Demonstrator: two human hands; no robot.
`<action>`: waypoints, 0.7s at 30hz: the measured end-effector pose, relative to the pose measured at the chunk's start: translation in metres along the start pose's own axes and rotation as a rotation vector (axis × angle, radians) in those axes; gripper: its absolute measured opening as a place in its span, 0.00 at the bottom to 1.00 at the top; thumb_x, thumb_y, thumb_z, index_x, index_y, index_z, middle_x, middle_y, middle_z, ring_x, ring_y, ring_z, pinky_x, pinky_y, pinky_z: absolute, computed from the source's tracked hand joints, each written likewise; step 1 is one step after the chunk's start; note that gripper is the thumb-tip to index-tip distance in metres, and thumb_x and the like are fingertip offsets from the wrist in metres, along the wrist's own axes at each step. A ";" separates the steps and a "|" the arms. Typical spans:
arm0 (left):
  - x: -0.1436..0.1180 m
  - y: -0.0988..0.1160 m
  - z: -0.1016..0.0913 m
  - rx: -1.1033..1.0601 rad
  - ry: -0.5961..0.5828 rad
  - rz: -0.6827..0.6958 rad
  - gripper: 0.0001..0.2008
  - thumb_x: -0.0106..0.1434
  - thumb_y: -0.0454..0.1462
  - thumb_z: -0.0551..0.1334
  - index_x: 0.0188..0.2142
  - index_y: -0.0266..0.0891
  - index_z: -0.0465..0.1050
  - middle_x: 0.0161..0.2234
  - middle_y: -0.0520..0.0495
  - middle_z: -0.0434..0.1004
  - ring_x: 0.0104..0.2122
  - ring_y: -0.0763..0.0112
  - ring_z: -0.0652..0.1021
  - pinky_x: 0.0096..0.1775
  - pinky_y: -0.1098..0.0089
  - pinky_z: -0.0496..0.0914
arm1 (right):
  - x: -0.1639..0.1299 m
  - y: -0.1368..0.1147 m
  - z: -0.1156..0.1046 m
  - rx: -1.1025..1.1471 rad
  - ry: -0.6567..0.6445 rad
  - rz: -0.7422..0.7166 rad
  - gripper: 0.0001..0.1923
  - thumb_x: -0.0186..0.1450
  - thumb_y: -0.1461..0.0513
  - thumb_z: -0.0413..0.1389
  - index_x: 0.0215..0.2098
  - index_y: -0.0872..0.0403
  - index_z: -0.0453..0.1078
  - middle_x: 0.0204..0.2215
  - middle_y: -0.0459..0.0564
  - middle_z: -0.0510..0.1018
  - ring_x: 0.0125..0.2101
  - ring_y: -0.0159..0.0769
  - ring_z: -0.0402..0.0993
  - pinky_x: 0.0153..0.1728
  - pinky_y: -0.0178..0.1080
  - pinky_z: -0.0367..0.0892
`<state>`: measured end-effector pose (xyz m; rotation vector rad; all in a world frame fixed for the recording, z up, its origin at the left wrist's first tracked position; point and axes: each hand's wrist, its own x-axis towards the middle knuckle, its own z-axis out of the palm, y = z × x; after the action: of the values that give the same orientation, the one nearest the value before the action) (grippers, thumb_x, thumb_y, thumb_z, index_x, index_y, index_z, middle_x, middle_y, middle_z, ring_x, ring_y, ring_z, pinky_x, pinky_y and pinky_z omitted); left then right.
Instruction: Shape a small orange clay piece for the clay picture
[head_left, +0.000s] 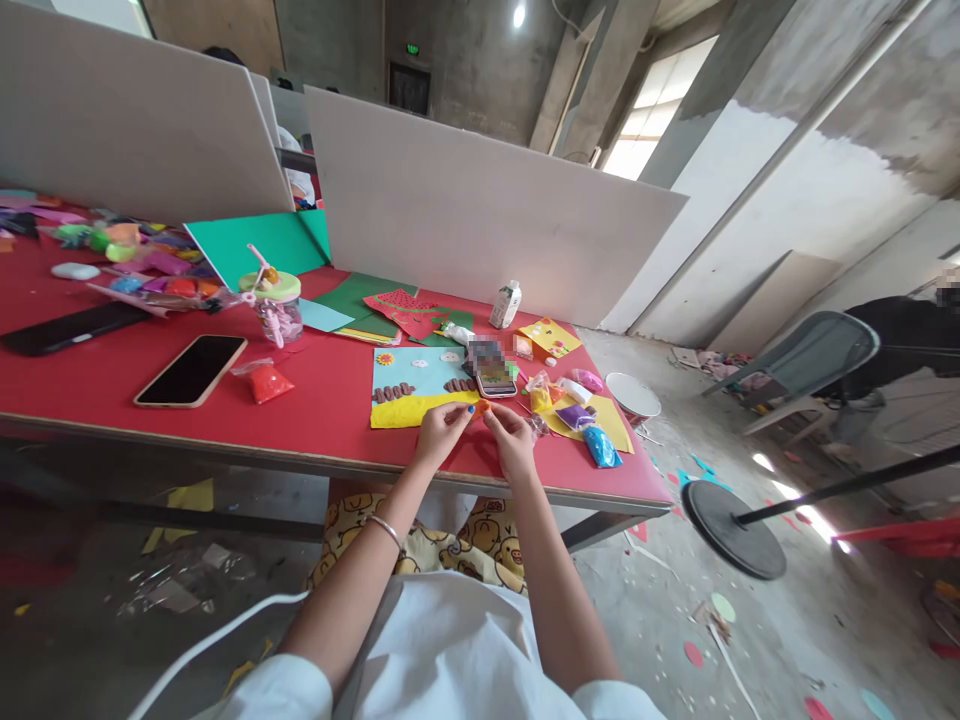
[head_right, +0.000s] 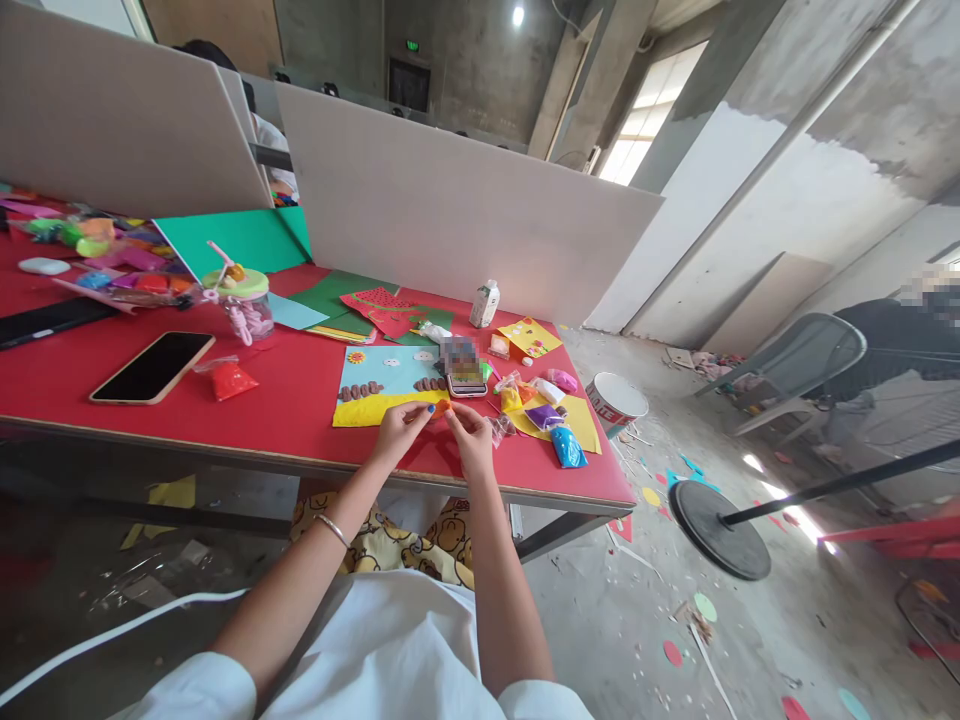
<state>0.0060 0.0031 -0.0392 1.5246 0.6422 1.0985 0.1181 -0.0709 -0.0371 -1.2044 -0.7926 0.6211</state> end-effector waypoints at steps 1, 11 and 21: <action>0.000 0.000 0.000 -0.005 -0.018 0.002 0.14 0.56 0.45 0.64 0.34 0.37 0.79 0.35 0.41 0.82 0.37 0.58 0.81 0.40 0.62 0.76 | -0.001 -0.001 0.000 -0.023 0.008 -0.010 0.20 0.51 0.50 0.65 0.36 0.53 0.77 0.35 0.50 0.82 0.37 0.40 0.78 0.40 0.42 0.72; 0.000 -0.006 0.000 0.039 0.024 0.005 0.11 0.53 0.44 0.67 0.30 0.37 0.79 0.31 0.42 0.82 0.35 0.58 0.81 0.40 0.61 0.75 | -0.002 -0.002 0.002 -0.110 -0.005 -0.042 0.17 0.50 0.51 0.66 0.31 0.54 0.74 0.32 0.50 0.81 0.35 0.39 0.77 0.38 0.41 0.73; -0.001 -0.001 -0.001 0.004 -0.035 0.039 0.13 0.56 0.44 0.65 0.36 0.37 0.79 0.37 0.42 0.82 0.39 0.59 0.81 0.43 0.62 0.76 | -0.001 0.003 0.001 -0.045 -0.016 -0.076 0.15 0.52 0.55 0.65 0.33 0.53 0.71 0.34 0.48 0.79 0.39 0.38 0.77 0.42 0.40 0.72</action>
<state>0.0048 0.0035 -0.0405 1.5623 0.5932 1.0979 0.1172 -0.0701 -0.0401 -1.2059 -0.8651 0.5539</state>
